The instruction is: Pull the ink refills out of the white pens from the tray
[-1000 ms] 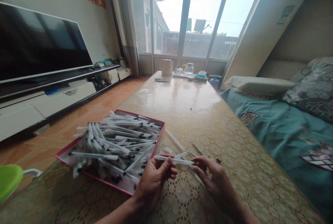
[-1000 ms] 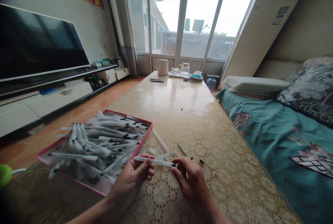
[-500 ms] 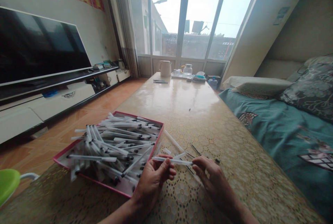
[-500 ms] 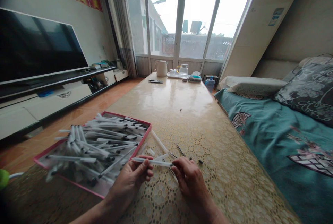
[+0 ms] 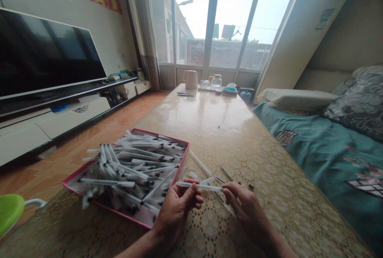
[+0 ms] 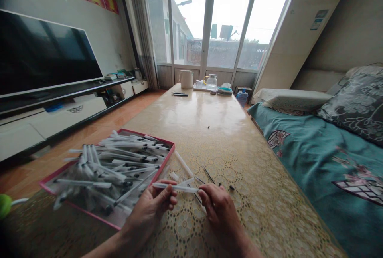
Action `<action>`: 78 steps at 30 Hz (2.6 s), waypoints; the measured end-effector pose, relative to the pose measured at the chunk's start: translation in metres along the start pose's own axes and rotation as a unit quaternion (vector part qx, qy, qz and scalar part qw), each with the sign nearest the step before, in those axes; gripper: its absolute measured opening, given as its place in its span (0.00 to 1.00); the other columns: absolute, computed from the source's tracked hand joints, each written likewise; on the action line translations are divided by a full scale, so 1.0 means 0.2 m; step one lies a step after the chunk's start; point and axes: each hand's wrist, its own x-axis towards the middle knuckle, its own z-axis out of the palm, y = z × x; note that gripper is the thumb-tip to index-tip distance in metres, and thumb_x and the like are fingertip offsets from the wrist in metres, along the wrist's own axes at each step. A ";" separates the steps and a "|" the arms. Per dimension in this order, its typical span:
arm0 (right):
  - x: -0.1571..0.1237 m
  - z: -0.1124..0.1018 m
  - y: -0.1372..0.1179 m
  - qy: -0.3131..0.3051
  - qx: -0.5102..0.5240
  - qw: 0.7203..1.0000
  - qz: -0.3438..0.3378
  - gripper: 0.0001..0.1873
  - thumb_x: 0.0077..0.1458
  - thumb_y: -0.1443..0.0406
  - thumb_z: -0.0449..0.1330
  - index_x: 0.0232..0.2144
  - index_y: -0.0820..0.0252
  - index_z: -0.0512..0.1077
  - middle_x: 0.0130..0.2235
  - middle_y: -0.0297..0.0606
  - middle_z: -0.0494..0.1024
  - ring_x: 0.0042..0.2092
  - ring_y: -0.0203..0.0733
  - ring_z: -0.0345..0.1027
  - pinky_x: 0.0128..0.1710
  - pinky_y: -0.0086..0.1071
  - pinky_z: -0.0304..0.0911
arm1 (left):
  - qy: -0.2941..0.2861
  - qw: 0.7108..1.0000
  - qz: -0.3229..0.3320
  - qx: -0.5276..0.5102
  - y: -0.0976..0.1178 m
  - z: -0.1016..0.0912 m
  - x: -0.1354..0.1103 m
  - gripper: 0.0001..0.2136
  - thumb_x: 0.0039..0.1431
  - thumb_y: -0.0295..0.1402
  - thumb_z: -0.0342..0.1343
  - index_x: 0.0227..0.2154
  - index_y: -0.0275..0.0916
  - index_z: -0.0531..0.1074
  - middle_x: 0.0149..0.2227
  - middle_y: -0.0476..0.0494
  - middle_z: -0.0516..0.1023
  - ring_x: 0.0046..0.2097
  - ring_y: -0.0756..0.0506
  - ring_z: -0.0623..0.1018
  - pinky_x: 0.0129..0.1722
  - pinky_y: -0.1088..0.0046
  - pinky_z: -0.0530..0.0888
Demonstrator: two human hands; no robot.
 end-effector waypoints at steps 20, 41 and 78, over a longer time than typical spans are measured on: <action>0.02 -0.04 -0.04 -0.017 0.332 0.923 0.195 0.11 0.53 0.57 0.56 0.32 0.57 0.62 0.26 0.29 0.70 0.19 0.29 0.59 0.17 0.23 0.56 | -0.002 1.000 -0.010 -0.013 0.01 0.01 0.00 0.11 0.44 0.33 0.65 0.30 0.32 0.72 0.21 0.48 0.75 0.22 0.52 0.74 0.21 0.80 0.69; 0.02 -0.21 0.08 0.061 0.395 0.882 0.251 0.10 0.45 0.61 0.60 0.22 0.59 0.62 0.16 0.22 0.54 0.17 0.26 0.41 0.14 0.22 0.39 | -0.020 1.000 -0.011 -0.013 0.02 0.00 -0.02 0.08 0.50 0.31 0.60 0.33 0.33 0.72 0.24 0.47 0.74 0.23 0.52 0.73 0.22 0.79 0.68; 0.06 -0.12 0.27 0.155 0.002 0.986 0.064 0.14 0.54 0.62 0.51 0.40 0.59 0.71 0.43 0.43 0.74 0.43 0.46 0.69 0.43 0.40 0.65 | -0.138 0.906 0.159 0.368 0.10 0.10 -0.20 0.12 0.51 0.24 0.53 0.39 0.41 0.75 0.37 0.39 0.75 0.39 0.41 0.74 0.36 0.69 0.69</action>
